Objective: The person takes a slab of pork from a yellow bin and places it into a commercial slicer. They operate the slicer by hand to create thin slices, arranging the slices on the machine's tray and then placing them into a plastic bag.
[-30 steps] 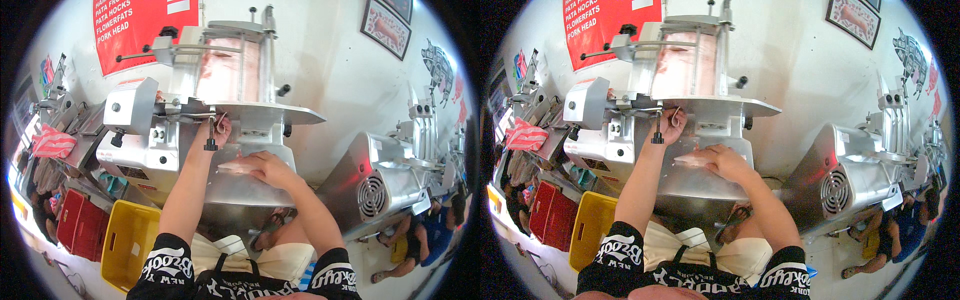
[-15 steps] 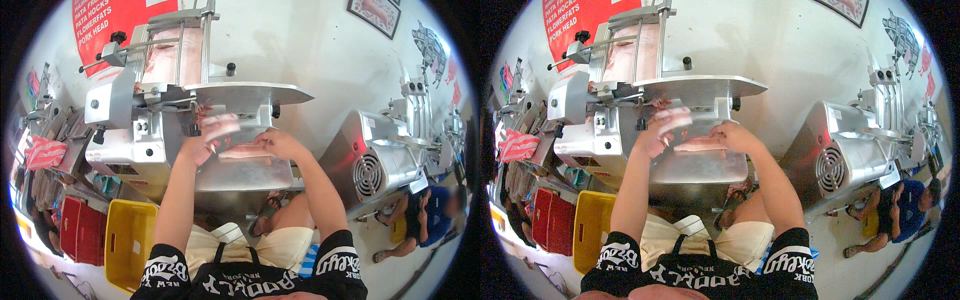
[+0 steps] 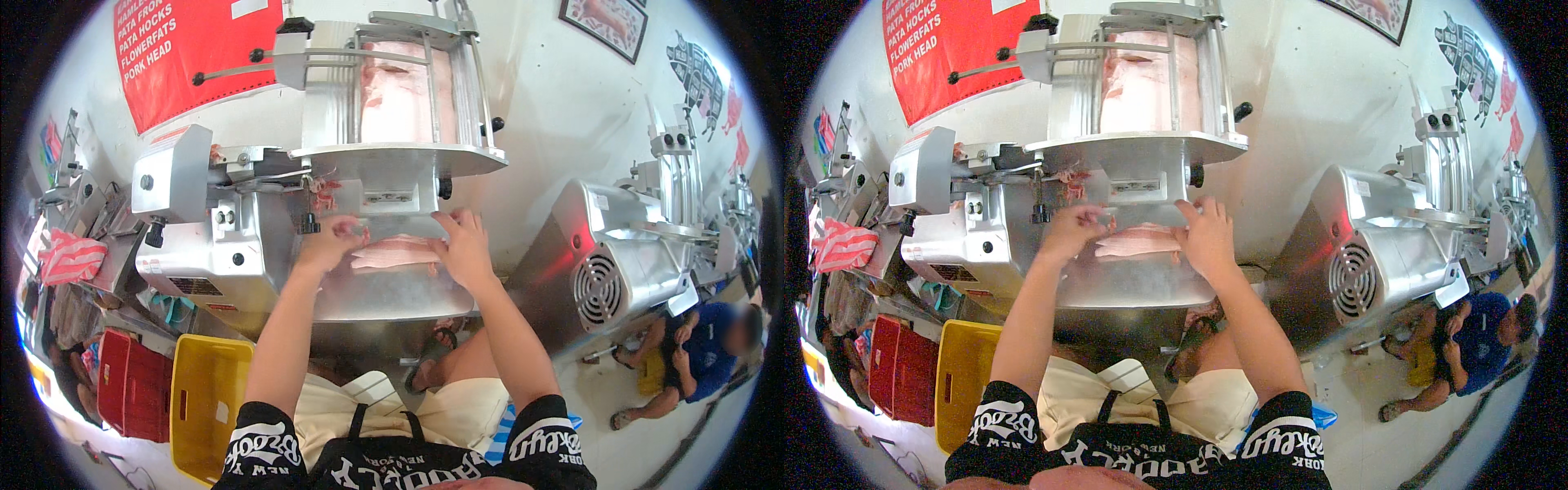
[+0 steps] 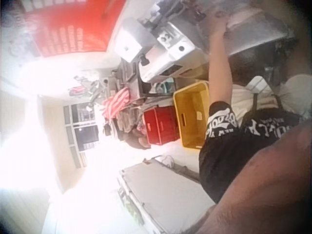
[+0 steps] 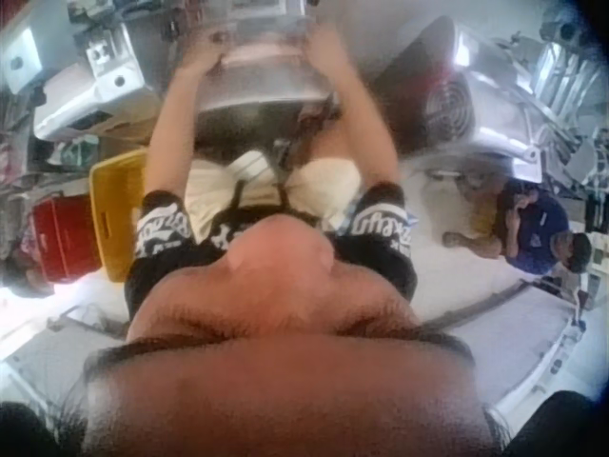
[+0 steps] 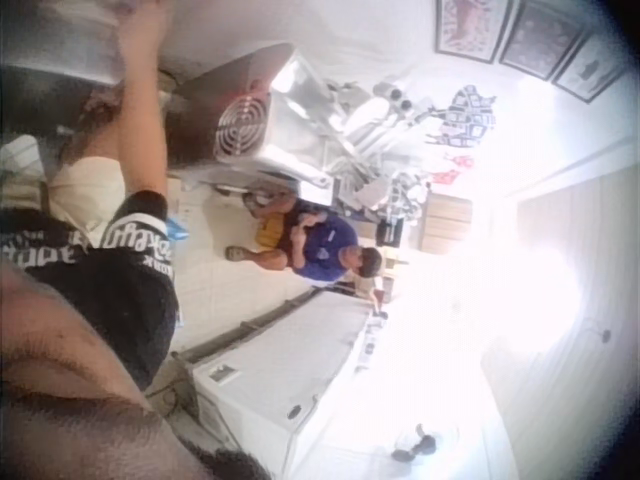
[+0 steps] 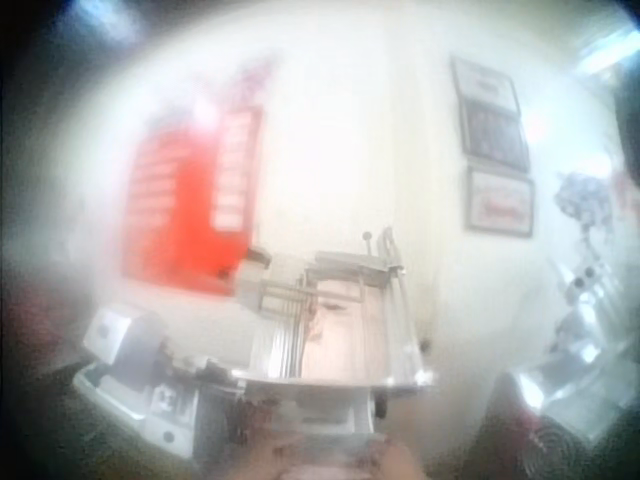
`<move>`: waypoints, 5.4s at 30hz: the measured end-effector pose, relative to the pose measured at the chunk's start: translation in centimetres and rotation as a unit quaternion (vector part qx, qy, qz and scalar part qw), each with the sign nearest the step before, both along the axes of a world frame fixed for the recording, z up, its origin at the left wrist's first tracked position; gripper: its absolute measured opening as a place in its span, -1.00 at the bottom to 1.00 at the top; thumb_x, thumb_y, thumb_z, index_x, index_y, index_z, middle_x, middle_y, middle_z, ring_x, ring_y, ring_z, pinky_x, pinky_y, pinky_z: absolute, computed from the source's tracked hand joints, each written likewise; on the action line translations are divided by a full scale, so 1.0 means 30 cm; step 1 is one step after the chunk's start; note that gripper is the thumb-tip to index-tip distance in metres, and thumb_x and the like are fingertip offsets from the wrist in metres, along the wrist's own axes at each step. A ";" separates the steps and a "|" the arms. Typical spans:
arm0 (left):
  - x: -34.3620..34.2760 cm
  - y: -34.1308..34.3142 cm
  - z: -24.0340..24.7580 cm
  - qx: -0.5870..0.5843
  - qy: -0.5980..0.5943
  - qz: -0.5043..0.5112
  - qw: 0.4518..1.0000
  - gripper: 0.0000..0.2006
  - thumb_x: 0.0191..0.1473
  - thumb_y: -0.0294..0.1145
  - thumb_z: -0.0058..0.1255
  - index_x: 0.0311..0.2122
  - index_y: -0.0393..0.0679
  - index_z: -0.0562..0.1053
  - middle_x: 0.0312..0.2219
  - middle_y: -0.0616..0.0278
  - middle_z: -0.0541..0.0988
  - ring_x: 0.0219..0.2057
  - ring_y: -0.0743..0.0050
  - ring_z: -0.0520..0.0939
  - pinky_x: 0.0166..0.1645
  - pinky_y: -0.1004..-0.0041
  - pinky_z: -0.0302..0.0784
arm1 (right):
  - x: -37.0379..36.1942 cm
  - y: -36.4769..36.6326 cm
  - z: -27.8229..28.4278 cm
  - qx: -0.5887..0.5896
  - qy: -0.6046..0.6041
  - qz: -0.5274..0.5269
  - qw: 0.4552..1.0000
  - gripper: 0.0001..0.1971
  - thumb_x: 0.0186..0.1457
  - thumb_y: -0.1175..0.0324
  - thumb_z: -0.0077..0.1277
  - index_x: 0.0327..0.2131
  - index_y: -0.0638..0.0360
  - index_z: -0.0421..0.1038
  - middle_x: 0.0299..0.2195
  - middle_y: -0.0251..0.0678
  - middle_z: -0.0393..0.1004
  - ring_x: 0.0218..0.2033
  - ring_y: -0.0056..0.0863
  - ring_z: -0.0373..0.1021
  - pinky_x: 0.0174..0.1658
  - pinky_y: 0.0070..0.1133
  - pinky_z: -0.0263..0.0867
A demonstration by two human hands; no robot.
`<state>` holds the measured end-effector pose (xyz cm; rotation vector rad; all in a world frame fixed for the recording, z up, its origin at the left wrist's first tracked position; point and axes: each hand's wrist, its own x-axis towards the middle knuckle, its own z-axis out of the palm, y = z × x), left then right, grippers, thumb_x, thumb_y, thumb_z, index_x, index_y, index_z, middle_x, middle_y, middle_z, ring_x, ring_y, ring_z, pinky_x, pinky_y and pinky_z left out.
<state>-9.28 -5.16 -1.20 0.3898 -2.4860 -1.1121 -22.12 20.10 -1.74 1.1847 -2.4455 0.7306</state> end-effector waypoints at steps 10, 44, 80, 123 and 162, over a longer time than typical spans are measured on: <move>-0.174 -0.294 0.004 0.822 0.228 -0.118 0.509 -0.75 0.15 -0.41 -0.13 -0.23 -0.45 0.42 -0.46 0.00 0.49 -0.43 0.26 0.58 -0.43 0.51 0.57 | 0.142 -0.072 -0.015 0.068 0.039 0.173 0.982 -0.43 0.17 0.02 0.03 0.21 -0.05 0.29 0.21 -0.22 0.31 0.25 -0.17 0.19 0.27 -0.02 0.01; -0.154 -0.197 0.079 0.786 0.240 -0.043 0.568 -0.81 0.27 -0.42 -0.11 -0.22 -0.36 0.46 -0.39 0.10 0.53 -0.40 0.29 0.56 -0.28 0.38 0.63 | 0.156 -0.084 -0.009 0.062 0.025 0.185 0.981 -0.42 0.08 0.06 0.14 0.18 -0.06 0.33 0.21 -0.27 0.34 0.24 -0.17 0.21 0.28 -0.01 -0.02; -0.218 -0.424 -0.008 0.854 0.188 -0.172 0.453 -0.65 0.28 -0.46 -0.14 0.05 -0.55 0.31 -0.23 -0.12 0.46 -0.15 0.12 0.53 -0.11 0.34 0.55 | 0.108 -0.094 -0.137 -0.091 0.124 0.119 0.981 -0.54 -0.12 -0.02 0.20 -0.12 -0.10 0.54 -0.16 -0.38 0.51 -0.05 -0.35 0.38 0.06 -0.20 0.12; -0.182 -0.211 -0.030 0.484 0.216 0.087 0.844 -0.78 0.28 -0.22 -0.09 -0.15 -0.12 0.49 -0.28 0.23 0.60 -0.24 0.43 0.57 -0.12 0.42 0.54 | 0.146 -0.543 0.079 -0.099 0.039 0.137 0.985 -0.30 -0.03 0.29 0.18 0.21 0.22 0.20 -0.01 -0.02 0.46 0.08 -0.05 0.36 0.18 -0.07 0.17; -0.219 -0.142 -0.060 0.383 0.391 0.088 0.833 -0.66 0.20 -0.43 0.00 0.06 -0.30 0.37 -0.04 -0.07 0.57 0.04 0.04 0.55 0.14 0.25 0.43 | -0.034 -0.525 -0.067 0.063 0.205 0.254 0.943 -0.29 0.20 0.27 -0.01 0.38 0.01 -0.05 0.34 -0.01 0.09 0.28 -0.06 0.15 0.23 -0.31 0.15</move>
